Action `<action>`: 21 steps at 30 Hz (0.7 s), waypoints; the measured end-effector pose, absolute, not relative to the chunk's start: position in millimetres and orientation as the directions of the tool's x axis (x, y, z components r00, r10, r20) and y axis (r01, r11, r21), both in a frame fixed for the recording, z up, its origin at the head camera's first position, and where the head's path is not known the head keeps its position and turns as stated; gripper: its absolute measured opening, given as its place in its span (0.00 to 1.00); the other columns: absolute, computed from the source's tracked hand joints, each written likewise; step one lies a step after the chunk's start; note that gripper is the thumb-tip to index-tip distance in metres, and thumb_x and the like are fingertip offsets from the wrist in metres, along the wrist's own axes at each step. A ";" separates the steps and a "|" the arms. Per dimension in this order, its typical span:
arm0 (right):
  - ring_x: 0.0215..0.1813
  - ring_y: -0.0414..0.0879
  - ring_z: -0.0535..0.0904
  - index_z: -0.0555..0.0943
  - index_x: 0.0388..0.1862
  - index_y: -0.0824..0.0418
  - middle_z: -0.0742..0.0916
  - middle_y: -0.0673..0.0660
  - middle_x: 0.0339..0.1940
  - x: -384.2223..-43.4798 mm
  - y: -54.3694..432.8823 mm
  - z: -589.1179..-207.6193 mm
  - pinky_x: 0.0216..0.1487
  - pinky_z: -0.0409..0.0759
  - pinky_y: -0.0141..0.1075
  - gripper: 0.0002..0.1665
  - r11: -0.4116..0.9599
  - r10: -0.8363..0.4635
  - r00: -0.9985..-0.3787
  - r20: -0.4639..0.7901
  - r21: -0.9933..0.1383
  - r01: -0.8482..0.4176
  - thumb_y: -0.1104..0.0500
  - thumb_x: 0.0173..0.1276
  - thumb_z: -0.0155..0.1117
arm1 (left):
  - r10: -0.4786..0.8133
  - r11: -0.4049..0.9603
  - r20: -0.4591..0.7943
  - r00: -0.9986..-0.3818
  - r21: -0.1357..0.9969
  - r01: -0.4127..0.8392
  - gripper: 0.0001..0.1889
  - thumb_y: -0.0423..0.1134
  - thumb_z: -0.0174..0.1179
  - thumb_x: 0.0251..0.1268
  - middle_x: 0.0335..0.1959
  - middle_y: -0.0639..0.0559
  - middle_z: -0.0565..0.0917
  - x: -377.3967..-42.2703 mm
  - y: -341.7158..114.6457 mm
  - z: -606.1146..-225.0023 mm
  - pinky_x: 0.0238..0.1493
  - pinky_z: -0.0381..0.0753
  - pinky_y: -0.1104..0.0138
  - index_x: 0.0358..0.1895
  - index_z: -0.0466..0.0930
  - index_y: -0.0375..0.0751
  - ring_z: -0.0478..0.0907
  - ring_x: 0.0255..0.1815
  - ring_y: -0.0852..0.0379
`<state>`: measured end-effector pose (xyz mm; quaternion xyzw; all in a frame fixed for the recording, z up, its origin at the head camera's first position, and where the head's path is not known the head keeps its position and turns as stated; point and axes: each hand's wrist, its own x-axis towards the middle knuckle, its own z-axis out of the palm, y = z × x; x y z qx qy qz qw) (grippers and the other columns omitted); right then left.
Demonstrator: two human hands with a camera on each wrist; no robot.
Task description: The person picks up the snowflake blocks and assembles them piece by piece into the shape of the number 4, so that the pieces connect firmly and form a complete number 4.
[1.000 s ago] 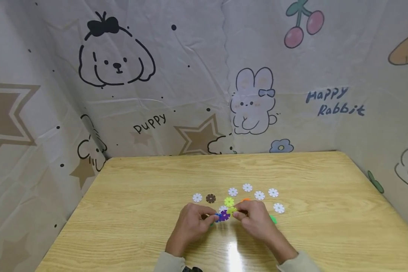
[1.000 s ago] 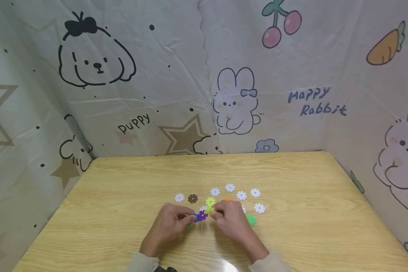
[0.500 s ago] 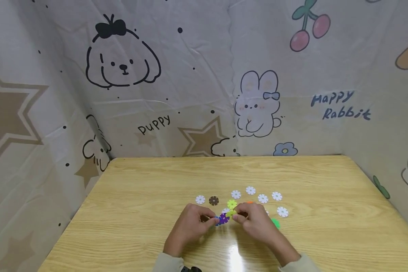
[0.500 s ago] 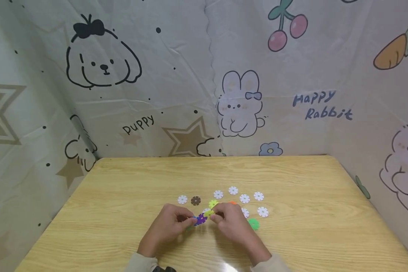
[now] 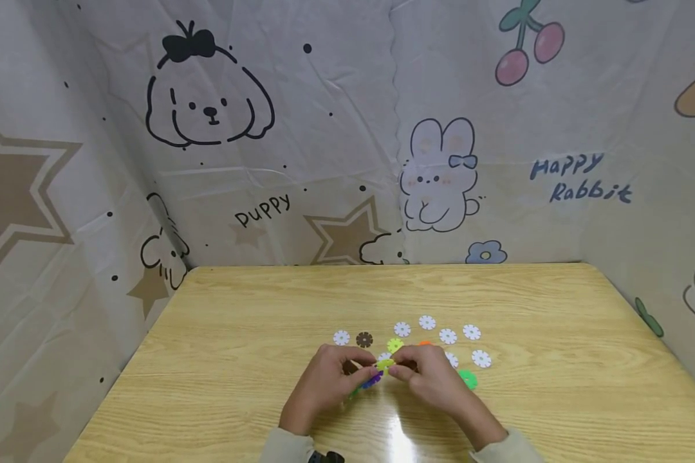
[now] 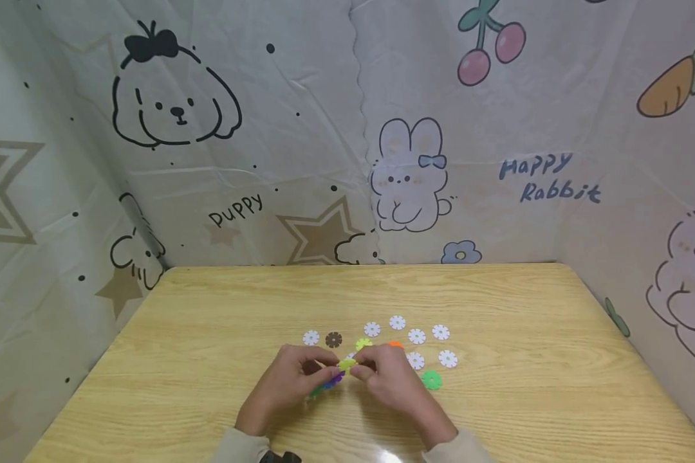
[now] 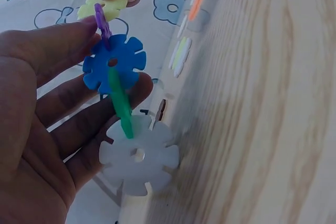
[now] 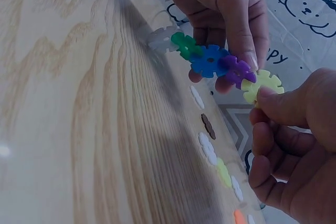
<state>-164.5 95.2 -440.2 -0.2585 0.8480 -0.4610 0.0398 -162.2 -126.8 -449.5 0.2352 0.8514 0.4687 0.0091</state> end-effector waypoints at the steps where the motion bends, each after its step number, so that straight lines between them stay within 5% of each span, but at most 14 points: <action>1: 0.26 0.38 0.75 0.86 0.33 0.61 0.84 0.52 0.26 -164.6 94.7 -440.1 0.26 0.75 0.32 0.05 0.441 -0.475 -0.863 0.172 -0.802 -0.402 0.67 0.69 0.66 | 0.414 0.441 0.213 -0.885 0.804 0.400 0.06 0.42 0.67 0.68 0.40 0.55 0.88 -162.5 -126.5 -449.9 0.35 0.82 0.70 0.42 0.90 0.45 0.83 0.32 0.65; 21: 0.34 0.42 0.80 0.86 0.40 0.62 0.86 0.47 0.31 -170.3 89.6 -441.1 0.36 0.80 0.34 0.06 0.452 -0.396 -0.906 0.148 -0.828 -0.333 0.60 0.70 0.67 | 0.361 0.451 0.315 -0.878 0.765 0.460 0.04 0.35 0.67 0.67 0.33 0.56 0.88 -165.9 -130.9 -452.1 0.33 0.82 0.71 0.38 0.90 0.40 0.82 0.28 0.66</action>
